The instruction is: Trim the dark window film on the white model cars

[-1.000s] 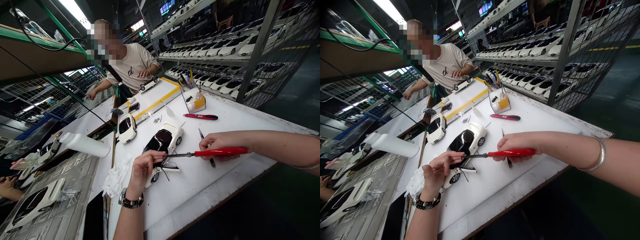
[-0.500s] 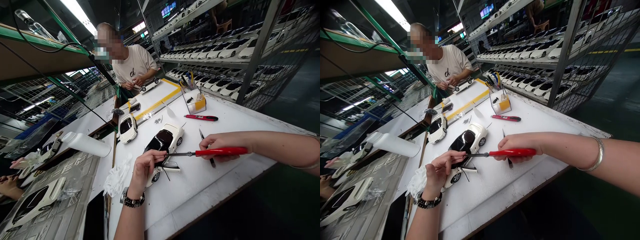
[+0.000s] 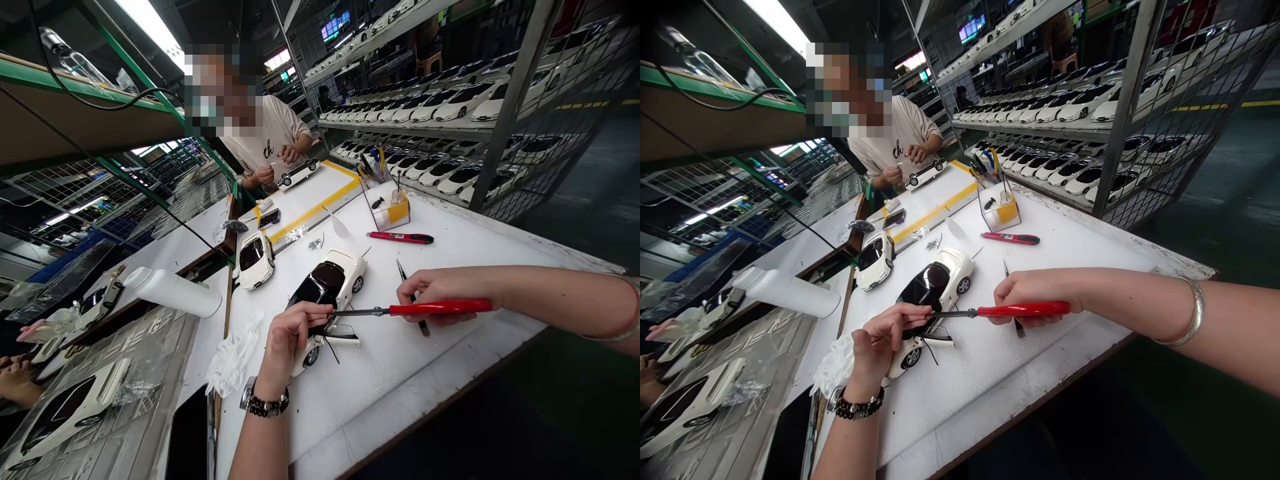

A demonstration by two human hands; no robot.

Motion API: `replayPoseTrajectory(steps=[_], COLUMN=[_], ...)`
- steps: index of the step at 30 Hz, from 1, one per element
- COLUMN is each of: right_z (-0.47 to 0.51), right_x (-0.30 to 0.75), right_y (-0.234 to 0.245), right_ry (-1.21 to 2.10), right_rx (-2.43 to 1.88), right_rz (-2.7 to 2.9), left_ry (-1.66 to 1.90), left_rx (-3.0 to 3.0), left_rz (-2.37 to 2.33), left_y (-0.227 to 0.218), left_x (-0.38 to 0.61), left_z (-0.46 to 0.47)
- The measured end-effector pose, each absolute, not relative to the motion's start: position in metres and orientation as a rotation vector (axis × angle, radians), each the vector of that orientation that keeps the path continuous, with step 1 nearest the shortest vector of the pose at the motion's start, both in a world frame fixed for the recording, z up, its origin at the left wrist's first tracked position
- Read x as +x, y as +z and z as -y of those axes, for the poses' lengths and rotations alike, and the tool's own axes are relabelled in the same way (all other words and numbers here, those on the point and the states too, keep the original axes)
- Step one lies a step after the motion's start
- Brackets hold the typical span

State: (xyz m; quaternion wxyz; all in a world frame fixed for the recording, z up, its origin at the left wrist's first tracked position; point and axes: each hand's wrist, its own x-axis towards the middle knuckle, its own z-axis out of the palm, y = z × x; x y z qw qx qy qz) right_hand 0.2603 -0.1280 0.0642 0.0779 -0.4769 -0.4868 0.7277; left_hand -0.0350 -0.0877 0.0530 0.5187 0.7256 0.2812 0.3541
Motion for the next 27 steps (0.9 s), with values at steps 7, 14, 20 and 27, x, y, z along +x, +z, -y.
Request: replayPoseTrajectory(steps=[7,14,20,27], right_z=[0.132,0.152,0.176,0.167], right_x=[0.258,0.276,0.32,0.34], right_y=[0.065,0.068,0.05,0.027], right_ry=[2.122,1.839,0.497,0.077], right_rx=[-1.395,-1.498,-2.267,-2.229], right_rz=[1.435,1.529,1.779,1.923], left_ry=[0.847,0.84,0.833,0.872], left_rx=[1.709,1.668,1.684,1.559], left_rz=[-0.659,-0.651,-0.691,-0.693], left_y=[0.053,0.05,0.049,0.053], left_x=[-0.035,-0.036,-0.035,-0.032], left_z=[0.087,0.086,0.089,0.094])
